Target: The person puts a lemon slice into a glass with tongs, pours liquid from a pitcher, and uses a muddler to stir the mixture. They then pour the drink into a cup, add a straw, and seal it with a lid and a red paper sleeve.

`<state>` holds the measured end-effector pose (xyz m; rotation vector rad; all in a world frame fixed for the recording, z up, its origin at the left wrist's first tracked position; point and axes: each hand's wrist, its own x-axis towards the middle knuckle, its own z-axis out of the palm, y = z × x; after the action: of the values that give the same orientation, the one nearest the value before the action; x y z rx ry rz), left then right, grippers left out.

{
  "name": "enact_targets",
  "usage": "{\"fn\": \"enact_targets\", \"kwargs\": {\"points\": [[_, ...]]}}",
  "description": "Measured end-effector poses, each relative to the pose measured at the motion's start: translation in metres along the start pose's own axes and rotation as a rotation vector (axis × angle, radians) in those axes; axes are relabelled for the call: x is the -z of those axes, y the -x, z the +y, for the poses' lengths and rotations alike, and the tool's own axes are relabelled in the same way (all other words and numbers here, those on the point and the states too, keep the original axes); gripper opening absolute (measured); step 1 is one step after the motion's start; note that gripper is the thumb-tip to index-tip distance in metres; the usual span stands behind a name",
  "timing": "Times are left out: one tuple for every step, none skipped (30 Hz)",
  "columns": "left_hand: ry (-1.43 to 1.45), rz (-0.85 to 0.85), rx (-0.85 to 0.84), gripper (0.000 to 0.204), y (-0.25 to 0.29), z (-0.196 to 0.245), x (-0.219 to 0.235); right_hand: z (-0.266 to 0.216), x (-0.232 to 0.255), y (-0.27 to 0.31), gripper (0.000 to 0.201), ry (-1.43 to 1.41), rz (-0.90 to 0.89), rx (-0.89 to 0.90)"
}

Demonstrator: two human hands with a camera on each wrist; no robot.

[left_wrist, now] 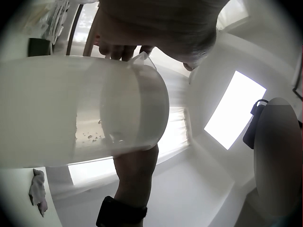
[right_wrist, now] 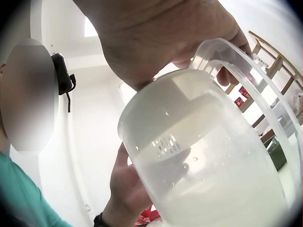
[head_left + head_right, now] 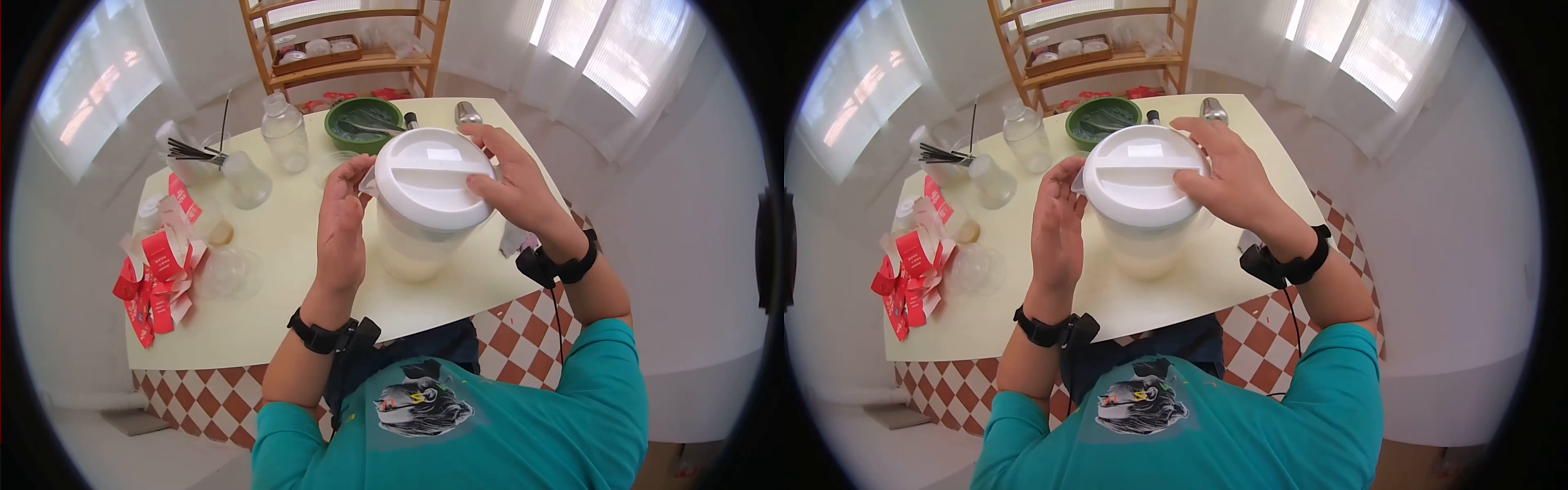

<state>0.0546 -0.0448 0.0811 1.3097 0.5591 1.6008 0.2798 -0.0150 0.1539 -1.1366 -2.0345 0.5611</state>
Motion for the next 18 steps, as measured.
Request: {"fn": "enact_targets", "kwargs": {"points": [[0.036, -0.003, -0.031, 0.061, -0.003, -0.002, -0.001, 0.000, 0.000, -0.004, 0.044, 0.032, 0.020, 0.118], [0.034, -0.002, -0.036, 0.061, -0.005, 0.000, -0.003, 0.000, 0.003, -0.008, 0.044, 0.032, 0.020, 0.123], [0.050, 0.028, 0.014, 0.054, -0.007, 0.003, -0.006, -0.001, 0.007, -0.013, 0.041, 0.119, -0.083, 0.186], [0.066, 0.056, 0.064, 0.047, -0.008, 0.004, -0.008, -0.003, 0.011, -0.017, 0.039, 0.206, -0.185, 0.248], [0.065, 0.054, 0.063, 0.047, -0.010, 0.005, -0.009, -0.006, 0.013, -0.021, 0.039, 0.206, -0.182, 0.248], [0.079, 0.066, 0.088, 0.042, -0.013, 0.004, -0.009, -0.011, 0.014, -0.026, 0.036, 0.179, -0.259, 0.203], [0.092, 0.078, 0.114, 0.038, -0.014, 0.003, -0.009, -0.013, 0.014, -0.030, 0.034, 0.152, -0.336, 0.157], [0.092, 0.076, 0.112, 0.038, -0.015, 0.002, -0.009, -0.014, 0.013, -0.032, 0.034, 0.153, -0.334, 0.158], [0.102, 0.086, 0.118, 0.039, -0.016, 0.000, -0.009, -0.015, 0.013, -0.034, 0.035, 0.168, -0.360, 0.151], [0.113, 0.096, 0.125, 0.039, -0.017, -0.001, -0.009, -0.016, 0.012, -0.036, 0.036, 0.183, -0.387, 0.144], [0.113, 0.097, 0.123, 0.039, -0.017, -0.001, -0.008, -0.017, 0.012, -0.038, 0.036, 0.184, -0.387, 0.146], [0.141, 0.098, 0.147, 0.039, -0.017, 0.000, -0.008, -0.018, 0.012, -0.039, 0.035, 0.181, -0.403, 0.129], [0.170, 0.099, 0.171, 0.040, -0.017, 0.000, -0.007, -0.020, 0.011, -0.040, 0.034, 0.178, -0.420, 0.112], [0.170, 0.102, 0.166, 0.040, -0.017, 0.001, -0.006, -0.019, 0.011, -0.040, 0.034, 0.180, -0.422, 0.117], [0.183, 0.096, 0.196, 0.039, -0.018, 0.002, -0.005, -0.015, 0.010, -0.039, 0.034, 0.128, -0.396, 0.113], [0.197, 0.089, 0.225, 0.038, -0.019, 0.002, -0.004, -0.012, 0.009, -0.039, 0.033, 0.076, -0.370, 0.110], [0.196, 0.091, 0.221, 0.038, -0.020, 0.001, -0.004, -0.010, 0.008, -0.038, 0.033, 0.077, -0.371, 0.114], [0.204, 0.095, 0.231, 0.039, -0.021, -0.001, -0.003, -0.009, 0.006, -0.037, 0.032, 0.021, -0.350, 0.115]]}}
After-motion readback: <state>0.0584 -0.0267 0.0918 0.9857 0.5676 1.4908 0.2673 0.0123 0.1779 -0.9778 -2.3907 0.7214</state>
